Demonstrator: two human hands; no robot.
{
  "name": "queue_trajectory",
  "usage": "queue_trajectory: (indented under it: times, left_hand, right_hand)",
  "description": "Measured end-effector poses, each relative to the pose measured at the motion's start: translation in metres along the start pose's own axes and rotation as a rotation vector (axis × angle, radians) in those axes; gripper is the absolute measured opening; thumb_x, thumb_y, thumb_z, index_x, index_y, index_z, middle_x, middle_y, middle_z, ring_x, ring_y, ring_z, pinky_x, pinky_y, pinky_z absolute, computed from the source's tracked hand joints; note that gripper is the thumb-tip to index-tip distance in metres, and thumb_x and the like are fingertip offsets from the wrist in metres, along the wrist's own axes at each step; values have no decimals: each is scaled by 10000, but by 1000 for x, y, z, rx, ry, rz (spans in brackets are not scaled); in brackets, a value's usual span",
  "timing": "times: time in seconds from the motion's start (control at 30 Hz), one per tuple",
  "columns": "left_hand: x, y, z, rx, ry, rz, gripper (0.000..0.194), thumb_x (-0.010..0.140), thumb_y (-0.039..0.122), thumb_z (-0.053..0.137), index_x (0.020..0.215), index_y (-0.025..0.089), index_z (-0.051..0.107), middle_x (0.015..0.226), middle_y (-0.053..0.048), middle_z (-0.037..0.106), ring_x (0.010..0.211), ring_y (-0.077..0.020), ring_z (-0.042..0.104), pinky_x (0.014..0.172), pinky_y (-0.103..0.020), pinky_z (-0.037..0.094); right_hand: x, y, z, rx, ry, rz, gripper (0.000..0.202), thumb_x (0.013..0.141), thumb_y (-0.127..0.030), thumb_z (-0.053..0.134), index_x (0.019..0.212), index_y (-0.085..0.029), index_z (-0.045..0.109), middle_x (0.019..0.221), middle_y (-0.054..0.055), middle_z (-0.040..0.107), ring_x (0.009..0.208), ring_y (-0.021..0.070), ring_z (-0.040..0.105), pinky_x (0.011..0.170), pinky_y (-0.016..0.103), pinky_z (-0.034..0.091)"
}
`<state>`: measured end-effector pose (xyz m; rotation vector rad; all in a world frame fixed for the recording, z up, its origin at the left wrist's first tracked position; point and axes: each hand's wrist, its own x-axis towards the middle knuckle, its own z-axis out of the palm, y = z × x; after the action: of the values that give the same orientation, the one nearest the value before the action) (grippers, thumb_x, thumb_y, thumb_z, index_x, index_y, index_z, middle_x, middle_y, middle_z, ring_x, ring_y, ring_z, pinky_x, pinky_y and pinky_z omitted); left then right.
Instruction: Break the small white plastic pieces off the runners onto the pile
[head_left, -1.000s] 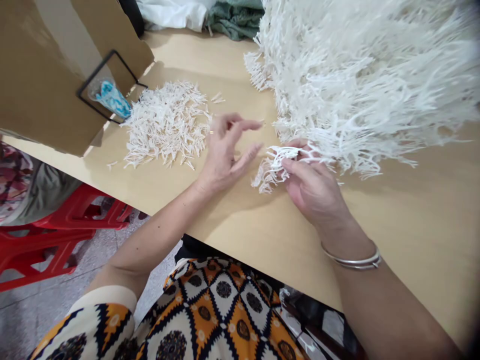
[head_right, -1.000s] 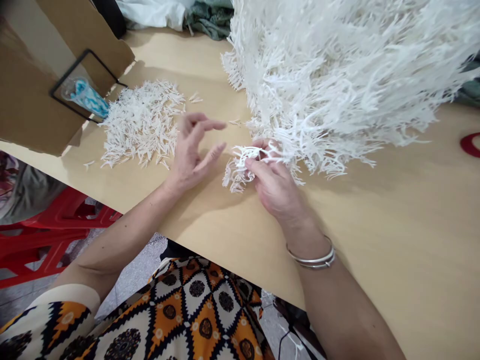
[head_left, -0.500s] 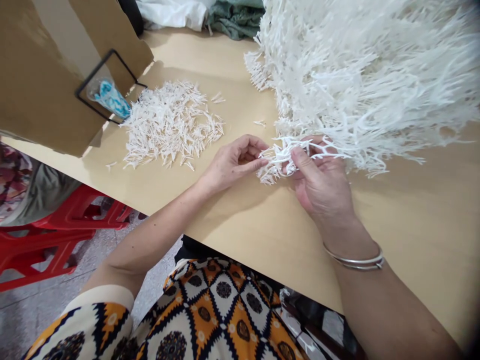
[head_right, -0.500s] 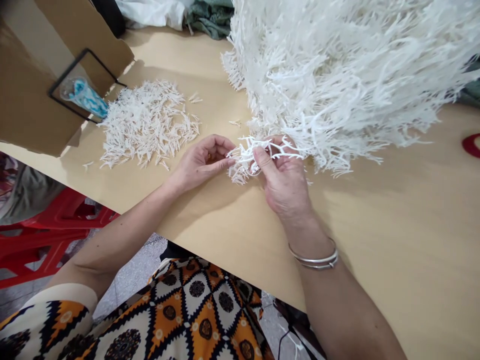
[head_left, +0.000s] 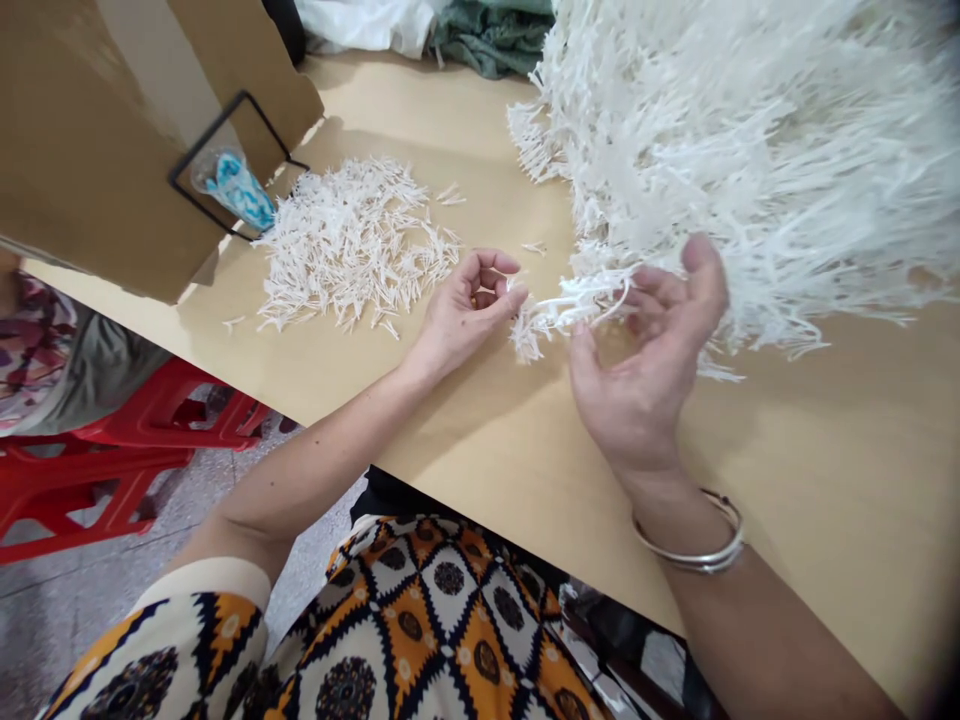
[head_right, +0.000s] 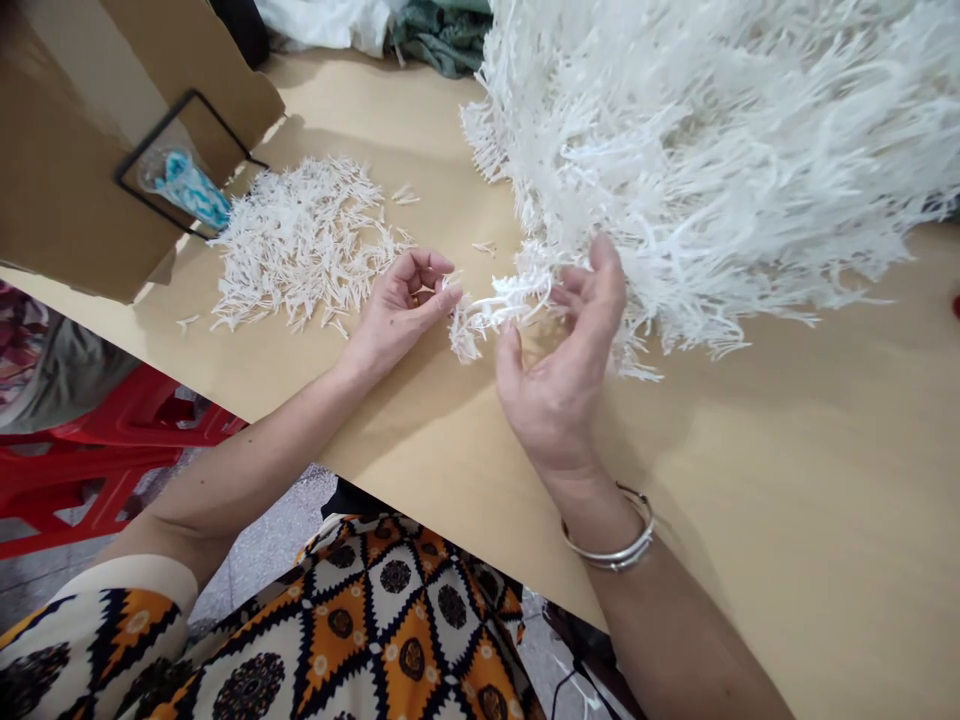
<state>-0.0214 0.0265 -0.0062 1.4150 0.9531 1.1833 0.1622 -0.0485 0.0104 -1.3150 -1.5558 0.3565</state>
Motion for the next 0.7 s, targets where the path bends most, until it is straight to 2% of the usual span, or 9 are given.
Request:
queue_trajectory:
  times: [0.03, 0.1, 0.2, 0.3, 0.37, 0.43, 0.57, 0.63, 0.7]
  left_hand:
    - [0, 0, 0, -6, 27, -10, 246, 954, 274, 770, 1125, 250, 596, 830, 66, 586, 679, -51, 583, 683, -214, 516]
    - [-1, 2, -1, -30, 61, -17, 250, 947, 253, 773, 1124, 255, 597, 789, 80, 560, 651, -45, 560, 667, -208, 495]
    - [-4, 8, 2, -69, 11, -26, 221, 943, 301, 789, 1076, 247, 620, 766, 78, 574, 673, -53, 596, 682, -209, 505]
    - [-8, 15, 7, -106, -107, -47, 324, 904, 465, 837, 1018, 221, 657, 827, 45, 649, 745, -73, 657, 721, -224, 541]
    - [-9, 19, 9, -123, -161, -38, 434, 855, 567, 861, 1015, 207, 678, 882, 23, 690, 780, -83, 676, 750, -233, 557]
    - [-10, 22, 8, -99, -193, -14, 475, 878, 629, 814, 1039, 196, 708, 934, -3, 714, 825, -94, 684, 796, -243, 569]
    - [-10, 25, 2, 59, -226, 79, 435, 928, 594, 776, 1095, 193, 770, 1101, -65, 699, 947, -119, 675, 844, -247, 574]
    - [-9, 24, -1, 115, -238, 133, 388, 911, 537, 814, 1100, 199, 780, 1173, -79, 687, 1021, -135, 670, 872, -246, 570]
    - [-8, 23, -2, 125, -253, 137, 347, 936, 511, 792, 1071, 192, 773, 1148, -74, 715, 1021, -133, 672, 885, -244, 559]
  right_hand:
    - [-3, -7, -1, -80, 81, -56, 868, 926, -321, 708, 1659, -382, 246, 1644, 154, 334, 1478, 408, 435, 1181, 659, 423]
    - [-7, -17, -2, -220, 177, -162, 765, 868, -378, 803, 1556, -332, 473, 1569, 169, 414, 1470, 472, 407, 1197, 703, 371]
    - [-12, -24, 2, -314, 51, -205, 537, 855, -473, 826, 1329, -278, 665, 1400, 170, 575, 1390, 495, 454, 1211, 756, 270]
    - [-11, -20, 6, -334, -66, -100, 381, 935, -480, 747, 1242, -262, 688, 1285, 148, 696, 1308, 448, 531, 1191, 757, 258]
    - [-7, -16, 5, -339, -94, -52, 253, 987, -444, 691, 1175, -275, 707, 1230, 124, 744, 1282, 416, 557, 1185, 729, 276]
    - [-2, -12, 1, -284, -111, -43, 159, 1003, -414, 677, 1094, -292, 724, 1202, 103, 765, 1252, 385, 589, 1185, 688, 313]
    - [6, -3, -6, -62, -122, -43, 80, 1011, -381, 680, 1003, -310, 717, 1124, 69, 770, 1147, 310, 666, 1138, 585, 438]
    - [6, 0, -7, 37, -110, 45, 105, 1015, -401, 676, 995, -305, 716, 1068, 64, 761, 1095, 291, 683, 1069, 543, 498]
    - [6, 2, -6, 112, -115, 151, 127, 1014, -414, 675, 1008, -297, 724, 1033, 58, 753, 1030, 274, 696, 990, 506, 537]
